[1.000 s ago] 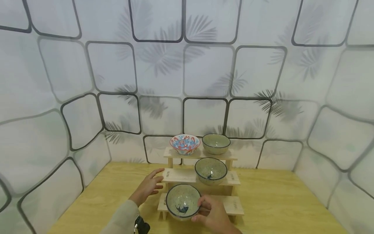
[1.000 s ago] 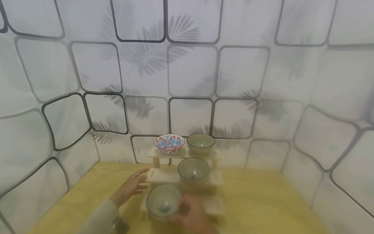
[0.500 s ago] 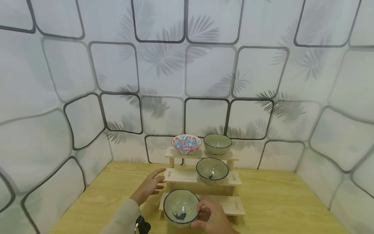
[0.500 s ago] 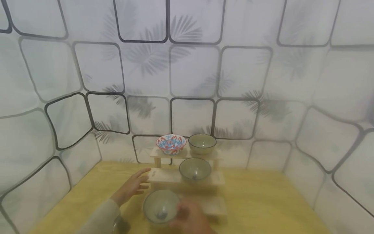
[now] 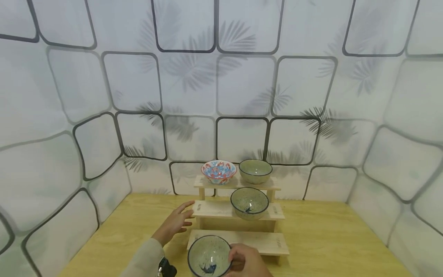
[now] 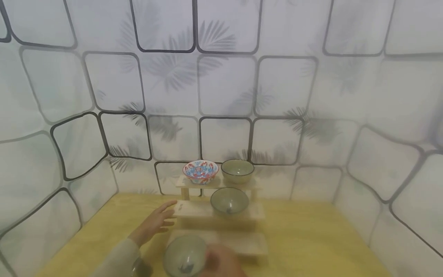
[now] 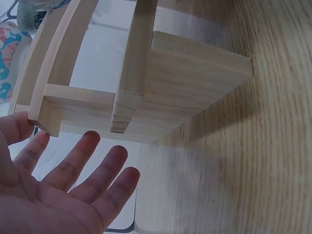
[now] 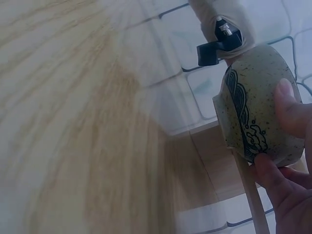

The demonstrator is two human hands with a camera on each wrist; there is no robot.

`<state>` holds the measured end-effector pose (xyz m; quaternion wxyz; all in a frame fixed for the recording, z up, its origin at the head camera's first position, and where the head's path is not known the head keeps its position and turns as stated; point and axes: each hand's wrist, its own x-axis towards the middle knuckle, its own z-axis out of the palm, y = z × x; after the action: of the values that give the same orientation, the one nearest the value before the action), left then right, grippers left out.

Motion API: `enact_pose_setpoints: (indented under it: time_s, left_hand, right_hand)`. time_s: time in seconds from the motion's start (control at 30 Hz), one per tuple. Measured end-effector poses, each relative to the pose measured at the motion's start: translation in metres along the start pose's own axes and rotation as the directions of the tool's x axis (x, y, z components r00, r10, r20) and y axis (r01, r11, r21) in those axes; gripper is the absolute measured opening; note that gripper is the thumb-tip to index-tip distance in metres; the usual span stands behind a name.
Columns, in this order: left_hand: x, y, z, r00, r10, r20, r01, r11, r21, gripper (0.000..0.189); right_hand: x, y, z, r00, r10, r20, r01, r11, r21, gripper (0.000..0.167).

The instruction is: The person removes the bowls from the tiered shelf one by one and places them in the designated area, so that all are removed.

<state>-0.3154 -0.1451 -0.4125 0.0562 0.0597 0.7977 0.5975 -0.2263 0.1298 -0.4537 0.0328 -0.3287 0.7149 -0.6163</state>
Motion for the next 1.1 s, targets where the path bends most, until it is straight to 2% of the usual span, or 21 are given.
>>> enact_pose_setpoints:
  time_s: [0.1, 0.2, 0.5, 0.63, 0.8, 0.87, 0.97, 1.03, 1.1]
  left_hand:
    - [-0.002, 0.001, -0.001, 1.0, 0.002, 0.0, -0.002, 1.0, -0.008, 0.051]
    - [-0.002, 0.001, -0.001, 1.0, 0.007, 0.008, -0.007, 1.0, -0.009, 0.051]
    - [-0.001, -0.001, -0.002, 0.999, 0.004, 0.034, -0.004, 1.0, -0.003, 0.056]
    - [0.0, -0.001, -0.002, 1.0, 0.002, 0.031, -0.001, 1.0, -0.008, 0.055]
    - [0.001, -0.004, -0.003, 1.0, 0.001, 0.03, -0.001, 1.0, -0.005, 0.057]
    - [0.001, -0.004, -0.003, 0.999, 0.0, 0.033, 0.0, 1.0, -0.006, 0.057]
    - [0.001, -0.005, -0.004, 0.999, 0.002, 0.039, -0.002, 1.0, -0.005, 0.058]
    - [0.002, -0.005, -0.004, 0.999, 0.006, 0.046, -0.006, 1.0, -0.001, 0.058]
    - [0.002, -0.005, -0.004, 0.999, 0.008, 0.051, -0.008, 1.0, 0.002, 0.059]
  right_hand:
    - [0.0, -0.003, 0.003, 0.993, 0.117, 0.001, -0.117, 0.991, 0.071, 0.027]
    - [-0.001, -0.006, 0.004, 0.978, 0.209, 0.011, -0.208, 0.967, 0.147, 0.026]
    - [0.001, -0.005, 0.005, 0.963, 0.266, 0.031, -0.268, 0.955, 0.129, 0.025]
    - [0.001, -0.002, 0.007, 0.979, 0.201, 0.026, -0.202, 0.978, 0.052, 0.022]
    - [0.0, 0.002, 0.009, 0.98, 0.198, 0.023, -0.196, 0.979, -0.062, 0.017]
    - [-0.001, 0.004, 0.009, 0.986, 0.162, 0.026, -0.157, 0.978, -0.135, 0.016]
    - [-0.002, 0.007, 0.009, 0.998, 0.047, 0.042, -0.035, 0.969, -0.244, 0.015]
    - [-0.003, 0.01, 0.009, 0.996, -0.066, 0.066, 0.084, 0.939, -0.334, 0.015]
    - [-0.004, 0.014, 0.009, 0.982, -0.167, 0.092, 0.19, 0.899, -0.394, 0.014]
